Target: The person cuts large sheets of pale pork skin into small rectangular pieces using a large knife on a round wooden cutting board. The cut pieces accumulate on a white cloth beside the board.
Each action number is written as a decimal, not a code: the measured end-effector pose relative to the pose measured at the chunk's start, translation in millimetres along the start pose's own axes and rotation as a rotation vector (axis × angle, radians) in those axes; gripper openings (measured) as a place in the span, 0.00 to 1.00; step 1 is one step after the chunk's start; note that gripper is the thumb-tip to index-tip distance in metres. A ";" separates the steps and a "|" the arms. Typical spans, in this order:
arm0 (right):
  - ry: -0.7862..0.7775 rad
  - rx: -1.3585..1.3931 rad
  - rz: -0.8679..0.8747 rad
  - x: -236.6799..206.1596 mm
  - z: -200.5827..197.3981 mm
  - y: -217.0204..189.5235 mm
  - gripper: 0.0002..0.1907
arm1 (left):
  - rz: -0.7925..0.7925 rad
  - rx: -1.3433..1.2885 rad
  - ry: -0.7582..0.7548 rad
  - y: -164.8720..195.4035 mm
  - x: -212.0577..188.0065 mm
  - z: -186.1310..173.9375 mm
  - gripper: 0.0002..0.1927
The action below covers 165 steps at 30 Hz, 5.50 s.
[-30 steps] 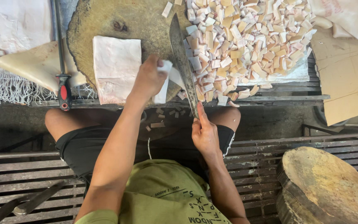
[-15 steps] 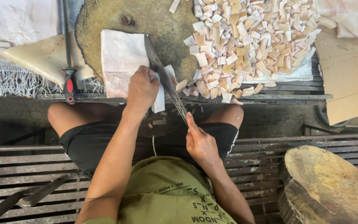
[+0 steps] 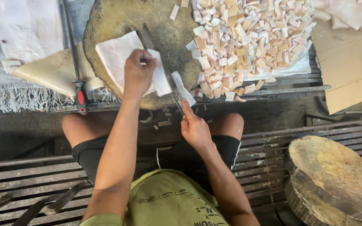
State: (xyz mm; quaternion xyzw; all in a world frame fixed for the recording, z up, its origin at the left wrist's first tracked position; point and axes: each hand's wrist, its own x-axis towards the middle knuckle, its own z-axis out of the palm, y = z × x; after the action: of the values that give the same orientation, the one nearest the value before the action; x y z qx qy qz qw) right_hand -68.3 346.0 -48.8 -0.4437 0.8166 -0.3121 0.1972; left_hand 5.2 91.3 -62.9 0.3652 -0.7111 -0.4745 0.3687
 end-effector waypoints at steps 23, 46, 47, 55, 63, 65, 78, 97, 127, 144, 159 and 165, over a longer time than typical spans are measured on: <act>-0.089 1.004 0.363 26.1 -21.7 69.9 0.40 | 0.400 0.563 -0.610 31.9 -44.1 -2.3 0.20; 0.512 0.133 -0.274 -31.0 -87.5 23.6 0.31 | 0.270 0.412 -0.166 25.4 -52.6 21.3 0.17; 0.513 0.065 -0.267 -30.8 -85.5 27.4 0.32 | 0.276 0.413 -0.172 25.2 -48.2 21.8 0.17; 0.233 -0.296 -0.193 -13.0 -46.9 49.6 0.39 | 0.155 0.335 -0.200 25.8 -39.6 16.9 0.12; 0.463 -0.078 -0.323 -24.5 -58.3 34.3 0.38 | 0.028 0.327 -0.205 18.1 -40.9 20.9 0.12; 0.368 -0.167 -0.348 -16.0 -47.3 31.2 0.40 | 0.012 0.323 -0.211 16.8 -40.9 21.6 0.12; 0.400 -0.137 -0.381 -20.2 -39.7 36.0 0.29 | 0.031 0.277 -0.175 5.7 -34.9 38.3 0.12; 0.097 -0.131 -0.098 -22.5 -29.3 28.7 0.39 | 0.027 0.240 -0.134 -2.2 -36.5 40.6 0.07; 0.402 -0.028 -0.204 -21.7 -71.3 12.4 0.34 | 0.056 0.364 -0.265 35.1 -66.4 39.1 0.16; 0.142 -0.002 0.070 -29.6 -53.8 24.5 0.33 | 0.194 0.600 -0.139 48.9 -67.7 7.9 0.22; 0.154 -0.304 -0.176 26.1 -69.2 76.7 0.30 | 0.146 0.869 0.001 12.7 -44.3 -25.9 0.25; 0.147 -0.285 -0.053 112.3 -83.8 89.9 0.33 | 0.153 0.837 -0.008 11.0 -26.5 -21.6 0.25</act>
State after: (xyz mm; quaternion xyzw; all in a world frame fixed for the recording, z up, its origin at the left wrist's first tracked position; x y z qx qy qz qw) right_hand -232.0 315.8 -54.5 -0.4644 0.8529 -0.2297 0.0638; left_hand 34.4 108.7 -51.3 0.4277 -0.8688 -0.1175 0.2200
